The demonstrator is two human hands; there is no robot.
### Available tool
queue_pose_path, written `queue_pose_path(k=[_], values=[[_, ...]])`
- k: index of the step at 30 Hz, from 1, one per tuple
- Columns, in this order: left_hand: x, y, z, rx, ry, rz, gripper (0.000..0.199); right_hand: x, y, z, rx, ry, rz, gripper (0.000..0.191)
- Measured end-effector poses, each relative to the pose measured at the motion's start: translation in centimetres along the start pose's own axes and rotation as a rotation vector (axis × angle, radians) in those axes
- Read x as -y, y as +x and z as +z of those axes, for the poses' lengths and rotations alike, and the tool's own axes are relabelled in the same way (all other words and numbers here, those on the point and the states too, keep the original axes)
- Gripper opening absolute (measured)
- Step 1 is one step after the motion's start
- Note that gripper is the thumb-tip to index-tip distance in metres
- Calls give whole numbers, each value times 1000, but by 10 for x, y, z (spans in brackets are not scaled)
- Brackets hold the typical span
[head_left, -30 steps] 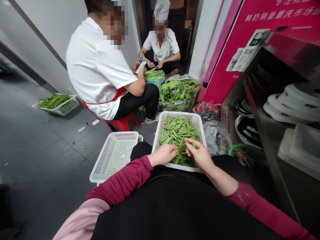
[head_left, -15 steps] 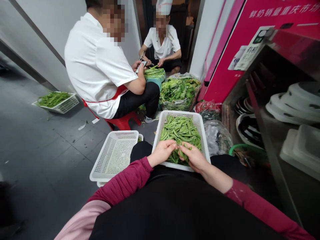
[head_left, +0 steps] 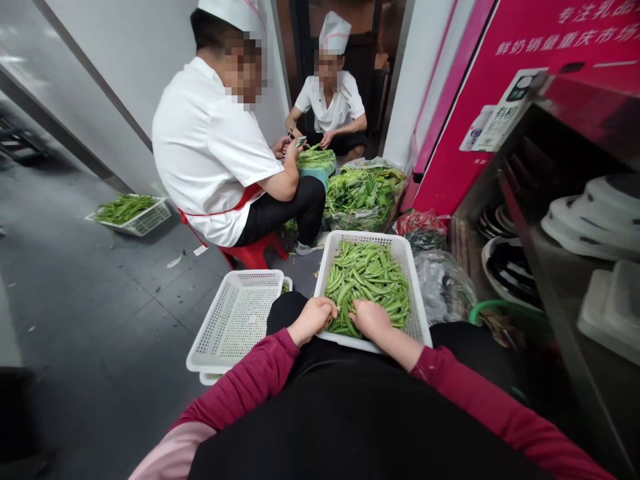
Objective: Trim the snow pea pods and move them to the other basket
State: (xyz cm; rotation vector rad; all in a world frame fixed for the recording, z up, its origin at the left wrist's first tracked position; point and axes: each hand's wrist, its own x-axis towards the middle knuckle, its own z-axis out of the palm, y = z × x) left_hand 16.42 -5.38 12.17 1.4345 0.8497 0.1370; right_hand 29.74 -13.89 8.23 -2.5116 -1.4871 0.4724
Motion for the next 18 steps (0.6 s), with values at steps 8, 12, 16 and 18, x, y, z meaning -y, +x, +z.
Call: queue_pose_path(k=[8,12,16,18], values=[[-5,14,16,294,-66,-137,34,-38,-19,-34,-232,150,-213,14],[-21,16,28,324,40,-39,30,-36,-29,-39,-284,170,-346,15],[-32,12,26,400,109,1,22,-35,-30,-40,-337,232,-391,16],[-34,10,23,434,107,25,22,-36,-29,-40,-351,272,-398,16]])
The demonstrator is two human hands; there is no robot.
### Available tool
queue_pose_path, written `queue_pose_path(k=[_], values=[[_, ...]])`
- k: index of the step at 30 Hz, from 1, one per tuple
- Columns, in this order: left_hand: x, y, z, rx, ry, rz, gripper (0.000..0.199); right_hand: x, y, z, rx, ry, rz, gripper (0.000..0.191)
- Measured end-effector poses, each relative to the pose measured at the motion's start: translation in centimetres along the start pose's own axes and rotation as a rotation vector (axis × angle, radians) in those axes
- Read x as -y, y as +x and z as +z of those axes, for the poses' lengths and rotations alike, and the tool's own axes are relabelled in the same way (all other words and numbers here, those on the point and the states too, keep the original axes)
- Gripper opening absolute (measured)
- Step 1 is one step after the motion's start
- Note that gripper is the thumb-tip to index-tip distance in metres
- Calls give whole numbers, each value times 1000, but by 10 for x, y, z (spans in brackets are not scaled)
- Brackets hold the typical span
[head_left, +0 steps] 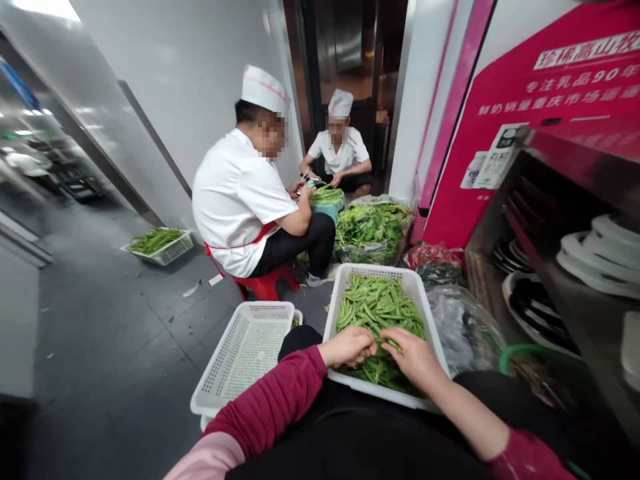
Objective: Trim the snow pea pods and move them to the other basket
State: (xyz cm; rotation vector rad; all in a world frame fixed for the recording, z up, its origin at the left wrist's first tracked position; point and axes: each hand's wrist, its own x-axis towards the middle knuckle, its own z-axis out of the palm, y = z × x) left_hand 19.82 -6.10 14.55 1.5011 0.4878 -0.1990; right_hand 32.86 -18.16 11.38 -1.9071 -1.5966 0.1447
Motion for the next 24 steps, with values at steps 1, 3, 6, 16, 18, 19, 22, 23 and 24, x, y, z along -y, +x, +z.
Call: queue_pose_path(k=[1,3,6,16,18,19,22,23,24], values=[[0,-2,-1,8,2,18,22,0,1,-1,-5,18,-5,16],[0,-5,-2,20,1,51,22,1,2,-4,-11,57,-21,16],[-2,-9,-1,45,0,74,21,5,3,-8,-22,127,-18,17],[22,2,4,-291,168,83,14,23,-3,-20,-288,461,314,18],[31,4,-4,-383,275,-2,16,23,-3,-28,-344,535,456,25],[33,4,-7,-416,310,-29,18,21,-3,-31,-360,579,506,28],[27,0,-10,-459,366,51,25,19,0,-36,-388,712,558,34],[21,-2,-8,-447,380,113,28,19,1,-35,-390,746,559,35],[15,-4,-5,-422,388,172,31,20,2,-33,-386,775,558,35]])
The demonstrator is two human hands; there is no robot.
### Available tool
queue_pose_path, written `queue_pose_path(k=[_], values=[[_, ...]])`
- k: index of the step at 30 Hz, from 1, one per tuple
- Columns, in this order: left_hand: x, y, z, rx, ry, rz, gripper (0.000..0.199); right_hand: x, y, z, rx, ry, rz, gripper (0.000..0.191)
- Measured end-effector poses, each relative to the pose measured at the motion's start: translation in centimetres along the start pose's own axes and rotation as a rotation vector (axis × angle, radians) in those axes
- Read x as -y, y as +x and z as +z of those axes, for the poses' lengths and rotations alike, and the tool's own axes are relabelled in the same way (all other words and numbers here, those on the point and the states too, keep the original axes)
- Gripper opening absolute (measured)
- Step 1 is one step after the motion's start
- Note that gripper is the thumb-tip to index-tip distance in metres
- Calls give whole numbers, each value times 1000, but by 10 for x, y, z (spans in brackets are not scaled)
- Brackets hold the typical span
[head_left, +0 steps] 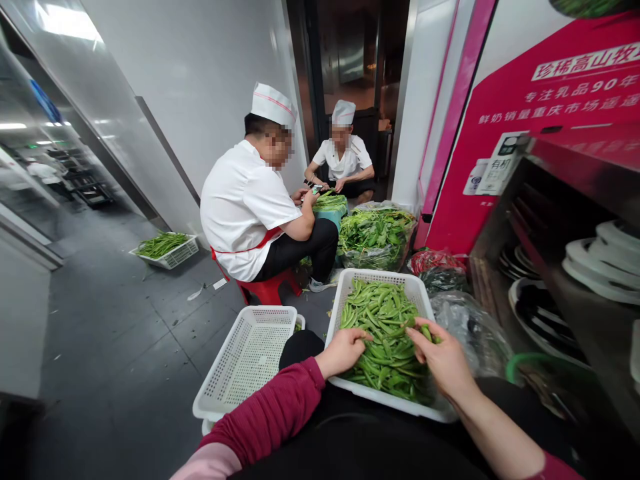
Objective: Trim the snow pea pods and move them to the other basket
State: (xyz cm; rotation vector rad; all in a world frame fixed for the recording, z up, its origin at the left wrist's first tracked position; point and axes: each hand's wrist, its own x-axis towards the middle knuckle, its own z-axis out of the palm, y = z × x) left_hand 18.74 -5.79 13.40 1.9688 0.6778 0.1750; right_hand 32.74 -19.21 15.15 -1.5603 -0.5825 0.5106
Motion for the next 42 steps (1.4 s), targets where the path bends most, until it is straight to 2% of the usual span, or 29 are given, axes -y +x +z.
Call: queue_pose_path(k=[2,6,9,11,13,14,15,17,19,20,22,25,28,31,33,34,36,38,39,40,42], values=[[-16,-4,2,88,-39,62,33,-1,-2,6,21,46,19,36],[-38,-10,6,328,-252,-30,33,-7,-6,12,14,116,22,37],[-41,-11,5,343,-266,-46,32,-12,-6,8,24,-2,-11,34],[-41,-11,2,309,-95,27,29,-11,-5,1,2,-200,-141,31],[-42,-12,-2,280,137,147,25,-4,-3,-7,-22,-456,-384,28],[-43,-13,-3,271,254,214,22,0,-3,-10,8,-583,-522,28],[-45,-15,-5,266,365,280,21,5,-2,-13,84,-699,-648,27],[-48,-19,-7,269,565,392,19,14,-1,-14,344,-894,-828,21],[-49,-23,-9,253,698,481,20,18,0,-10,590,-1027,-887,10],[-49,-24,-9,226,728,506,20,18,0,-7,651,-1063,-872,7],[-47,-26,-8,137,709,511,19,16,-1,0,661,-1042,-770,6],[-41,-26,-6,-9,514,454,21,10,-6,11,561,-790,-556,12],[-37,-25,-3,-108,261,378,26,10,-13,21,470,-539,-366,17],[-38,-23,-3,-169,88,305,29,14,-14,30,409,-439,-232,22],[-40,-21,-8,-193,72,282,29,19,-11,32,371,-503,-246,24],[-41,-20,-11,-162,109,284,28,22,-8,32,378,-593,-289,24],[-41,-17,-19,-7,257,313,25,28,-3,31,466,-860,-410,20],[-40,-15,-25,165,433,358,20,33,2,29,611,-1118,-516,14],[-39,-15,-27,197,500,375,18,36,3,29,666,-1197,-551,13],[-39,-15,-28,178,540,383,17,38,4,30,690,-1237,-572,12],[-38,-14,-25,36,521,374,17,41,2,35,654,-1204,-570,13]])
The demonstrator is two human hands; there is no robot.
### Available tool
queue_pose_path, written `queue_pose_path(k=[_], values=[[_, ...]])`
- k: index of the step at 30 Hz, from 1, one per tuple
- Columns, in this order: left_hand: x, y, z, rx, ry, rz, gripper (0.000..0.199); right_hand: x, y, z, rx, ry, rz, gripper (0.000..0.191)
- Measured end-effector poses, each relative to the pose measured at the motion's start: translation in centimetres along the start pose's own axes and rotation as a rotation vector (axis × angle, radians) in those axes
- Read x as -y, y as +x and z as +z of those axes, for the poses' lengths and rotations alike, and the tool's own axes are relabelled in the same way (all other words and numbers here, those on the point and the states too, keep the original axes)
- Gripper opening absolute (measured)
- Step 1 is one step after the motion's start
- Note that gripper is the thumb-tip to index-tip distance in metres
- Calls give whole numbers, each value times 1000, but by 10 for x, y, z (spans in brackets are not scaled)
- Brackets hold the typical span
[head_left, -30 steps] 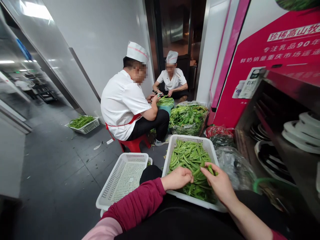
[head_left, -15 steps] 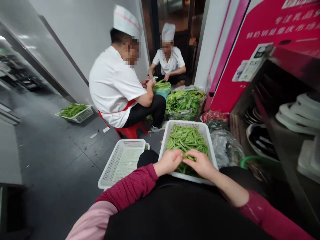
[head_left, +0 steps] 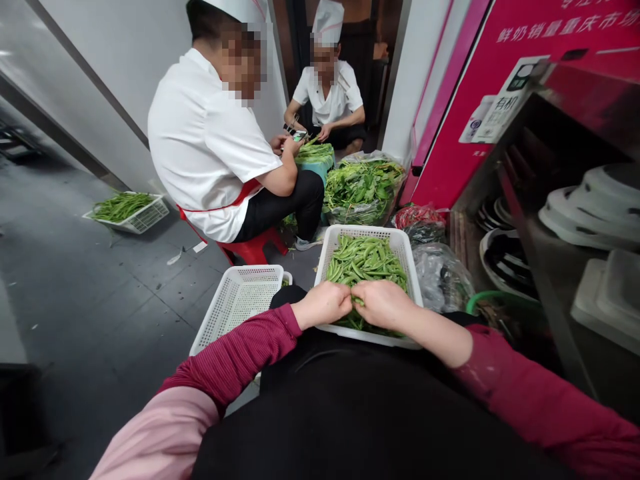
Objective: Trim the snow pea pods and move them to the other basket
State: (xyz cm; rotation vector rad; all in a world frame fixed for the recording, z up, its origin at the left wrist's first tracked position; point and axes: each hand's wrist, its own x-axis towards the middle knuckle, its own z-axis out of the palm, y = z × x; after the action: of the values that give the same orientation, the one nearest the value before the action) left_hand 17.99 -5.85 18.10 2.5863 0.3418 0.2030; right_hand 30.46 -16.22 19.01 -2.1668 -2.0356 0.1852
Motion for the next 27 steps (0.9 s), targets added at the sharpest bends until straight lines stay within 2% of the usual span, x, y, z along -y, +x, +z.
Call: queue_pose_path(k=[2,4,6,8,10,12,13,14,16,18,20,23,27], values=[[-2,2,5,-208,-133,-110,20,7,3,2,-126,153,79,13],[-5,5,11,-351,-410,-251,22,13,7,8,-291,390,159,15],[-5,6,18,-346,-744,-386,20,13,10,16,-462,680,242,18],[0,2,25,-260,-969,-489,17,4,14,24,-640,1015,353,21],[11,-8,31,-226,-1052,-575,13,-14,19,29,-819,1329,491,25],[26,-20,33,-268,-1102,-645,10,-32,22,32,-907,1457,576,27],[34,-26,34,-302,-1132,-667,9,-38,23,35,-868,1416,571,28],[40,-31,33,-336,-1160,-677,10,-41,24,38,-771,1303,533,27],[50,-37,32,-367,-1180,-673,14,-34,24,50,-477,911,366,22],[55,-39,30,-333,-1145,-660,19,-17,24,68,-180,446,166,18],[54,-39,31,-247,-1060,-668,19,0,25,88,-3,132,37,16],[51,-38,33,-104,-845,-698,19,7,27,106,82,19,1,12],[46,-35,34,39,-615,-654,22,-12,24,104,50,45,0,12]])
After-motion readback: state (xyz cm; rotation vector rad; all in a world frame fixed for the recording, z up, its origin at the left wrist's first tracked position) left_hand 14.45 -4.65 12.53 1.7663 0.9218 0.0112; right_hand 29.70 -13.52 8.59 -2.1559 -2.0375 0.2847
